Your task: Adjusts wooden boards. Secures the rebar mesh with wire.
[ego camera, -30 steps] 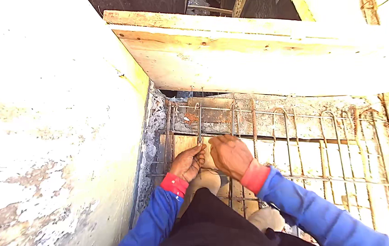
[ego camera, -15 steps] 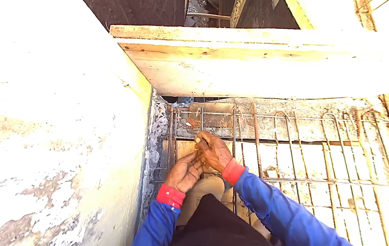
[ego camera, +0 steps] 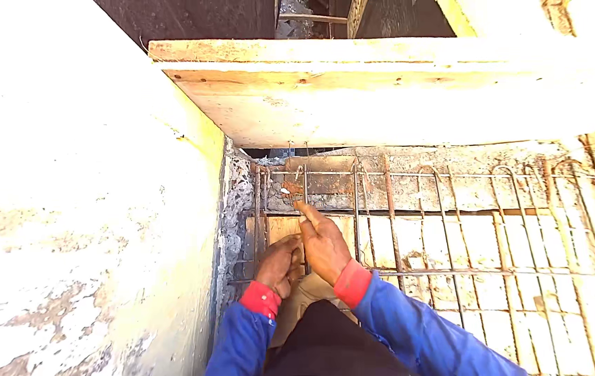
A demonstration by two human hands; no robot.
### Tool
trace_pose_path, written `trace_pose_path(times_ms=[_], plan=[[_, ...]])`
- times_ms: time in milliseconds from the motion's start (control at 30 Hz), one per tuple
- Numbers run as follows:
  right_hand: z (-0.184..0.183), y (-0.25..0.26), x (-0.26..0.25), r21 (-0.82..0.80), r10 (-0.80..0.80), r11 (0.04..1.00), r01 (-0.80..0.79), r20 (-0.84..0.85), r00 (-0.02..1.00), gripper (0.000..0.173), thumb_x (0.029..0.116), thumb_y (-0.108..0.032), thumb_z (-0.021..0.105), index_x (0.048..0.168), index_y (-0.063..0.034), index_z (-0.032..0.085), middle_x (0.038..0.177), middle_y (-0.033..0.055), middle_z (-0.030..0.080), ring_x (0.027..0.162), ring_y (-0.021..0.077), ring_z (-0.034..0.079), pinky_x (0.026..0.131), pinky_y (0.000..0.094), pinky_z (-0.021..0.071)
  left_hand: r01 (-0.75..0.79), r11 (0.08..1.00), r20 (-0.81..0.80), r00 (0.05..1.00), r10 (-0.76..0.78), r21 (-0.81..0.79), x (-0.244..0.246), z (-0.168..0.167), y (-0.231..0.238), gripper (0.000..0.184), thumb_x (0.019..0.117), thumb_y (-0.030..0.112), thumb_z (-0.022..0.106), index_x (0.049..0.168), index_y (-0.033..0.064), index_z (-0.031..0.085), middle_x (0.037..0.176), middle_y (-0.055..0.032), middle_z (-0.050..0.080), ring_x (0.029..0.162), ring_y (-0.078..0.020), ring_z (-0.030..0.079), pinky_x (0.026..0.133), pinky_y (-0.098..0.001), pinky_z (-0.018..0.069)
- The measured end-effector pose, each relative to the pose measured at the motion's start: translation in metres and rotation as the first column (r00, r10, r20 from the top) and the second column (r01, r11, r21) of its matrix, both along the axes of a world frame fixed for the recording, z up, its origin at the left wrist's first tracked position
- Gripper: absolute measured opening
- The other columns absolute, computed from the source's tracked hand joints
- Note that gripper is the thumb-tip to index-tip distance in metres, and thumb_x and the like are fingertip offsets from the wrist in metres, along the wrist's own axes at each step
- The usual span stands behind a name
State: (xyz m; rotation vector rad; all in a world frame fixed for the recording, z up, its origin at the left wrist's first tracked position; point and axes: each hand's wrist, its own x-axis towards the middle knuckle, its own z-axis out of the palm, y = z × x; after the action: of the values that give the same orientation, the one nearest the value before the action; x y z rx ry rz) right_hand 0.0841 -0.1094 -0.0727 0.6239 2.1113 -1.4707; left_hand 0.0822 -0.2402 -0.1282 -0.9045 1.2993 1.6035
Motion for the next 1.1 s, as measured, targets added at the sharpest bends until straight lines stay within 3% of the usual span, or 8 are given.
trace_pose_path(times_ms=[133, 267, 400, 533, 633, 733, 867, 1100], plan=[[0.002, -0.005, -0.001, 0.156, 0.268, 0.952, -0.263, -0.011, 0.963, 0.051, 0.1092, -0.025, 0.037, 0.160, -0.0169, 0.038, 0.105, 0.0156, 0.072, 0.100, 0.0279, 0.070, 0.095, 0.0459, 0.0545, 0.038, 0.998, -0.197, 0.979, -0.048, -0.051, 0.011, 0.010, 0.003, 0.024, 0.1063, 0.013, 0.051, 0.086, 0.0055, 0.063, 0.056, -0.0022, 0.054, 0.041, -0.0087, 0.044, 0.037, -0.0235, 0.0353], [-0.007, 0.000, -0.005, 0.249, 0.472, 0.842, -0.478, 0.084, 0.877, 0.055, 0.1084, -0.025, 0.036, 0.163, -0.0178, 0.030, 0.109, 0.0164, 0.072, 0.107, 0.0332, 0.070, 0.096, 0.0506, 0.0546, 0.117, 0.990, -0.215, 0.968, -0.132, -0.081, 0.002, 0.001, -0.005, 0.024, 0.1064, 0.015, 0.053, 0.092, 0.0038, 0.069, 0.059, -0.0027, 0.053, 0.042, -0.0082, 0.039, 0.037, -0.0231, 0.0302], [-0.021, -0.010, -0.010, 0.333, 0.589, 0.740, -0.584, 0.099, 0.802, 0.059, 0.1079, -0.022, 0.039, 0.164, -0.0157, 0.024, 0.110, 0.0169, 0.072, 0.104, 0.0356, 0.070, 0.091, 0.0526, 0.0557, 0.165, 0.962, -0.225, 0.950, -0.215, -0.220, -0.011, -0.001, -0.011, 0.023, 0.1051, 0.013, 0.056, 0.091, 0.0031, 0.071, 0.064, -0.0060, 0.061, 0.046, -0.0112, 0.047, 0.041, -0.0259, 0.0362], [-0.030, 0.009, -0.015, 0.395, 0.682, 0.578, -0.714, 0.247, 0.689, 0.065, 0.1070, -0.018, 0.041, 0.166, -0.0112, 0.013, 0.109, 0.0217, 0.069, 0.094, 0.0400, 0.071, 0.082, 0.0546, 0.0569, 0.254, 0.919, -0.173, 0.933, -0.314, -0.300, -0.035, 0.003, -0.014, 0.016, 0.1022, 0.015, 0.063, 0.100, 0.0051, 0.076, 0.060, -0.0008, 0.050, 0.044, -0.0076, 0.035, 0.041, -0.0232, 0.0283], [-0.047, 0.029, 0.007, 0.479, 0.697, 0.504, -0.719, 0.265, 0.666, 0.069, 0.1058, -0.016, 0.042, 0.166, -0.0100, 0.010, 0.108, 0.0217, 0.065, 0.082, 0.0380, 0.070, 0.073, 0.0519, 0.0578, 0.247, 0.929, -0.155, 0.942, -0.296, -0.276, -0.050, 0.005, -0.012, 0.018, 0.1021, 0.016, 0.063, 0.097, 0.0041, 0.075, 0.055, 0.0011, 0.042, 0.041, -0.0064, 0.029, 0.039, -0.0221, 0.0253], [-0.083, 0.039, 0.047, 0.589, 0.688, 0.562, -0.581, 0.057, 0.723, 0.066, 0.0999, -0.013, 0.049, 0.163, -0.0099, 0.029, 0.100, 0.0183, 0.068, 0.074, 0.0336, 0.070, 0.065, 0.0476, 0.0578, 0.121, 0.978, -0.085, 0.987, -0.137, -0.170, -0.059, 0.008, -0.005, 0.021, 0.1025, 0.014, 0.058, 0.089, 0.0044, 0.070, 0.050, 0.0066, 0.029, 0.037, -0.0034, 0.022, 0.036, -0.0180, 0.0196], [-0.092, 0.050, 0.049, 0.615, 0.702, 0.537, -0.577, 0.054, 0.710, 0.070, 0.0979, -0.013, 0.055, 0.163, -0.0100, 0.029, 0.099, 0.0170, 0.068, 0.073, 0.0322, 0.070, 0.063, 0.0463, 0.0571, -0.063, 0.997, 0.035, 0.997, 0.064, -0.033, -0.070, 0.011, 0.001, 0.022, 0.1021, 0.013, 0.052, 0.090, 0.0028, 0.067, 0.051, 0.0086, 0.027, 0.036, -0.0017, 0.022, 0.033, -0.0163, 0.0190], [-0.076, 0.038, 0.040, 0.524, 0.717, 0.533, -0.664, 0.137, 0.683, 0.065, 0.1026, -0.016, 0.048, 0.162, -0.0043, 0.025, 0.101, 0.0183, 0.068, 0.078, 0.0338, 0.071, 0.067, 0.0477, 0.0581, -0.058, 0.997, -0.014, 0.998, 0.058, -0.044, -0.084, 0.020, 0.021, 0.024, 0.1036, 0.013, 0.048, 0.089, 0.0026, 0.064, 0.051, 0.0079, 0.029, 0.036, -0.0012, 0.022, 0.033, -0.0156, 0.0202]])
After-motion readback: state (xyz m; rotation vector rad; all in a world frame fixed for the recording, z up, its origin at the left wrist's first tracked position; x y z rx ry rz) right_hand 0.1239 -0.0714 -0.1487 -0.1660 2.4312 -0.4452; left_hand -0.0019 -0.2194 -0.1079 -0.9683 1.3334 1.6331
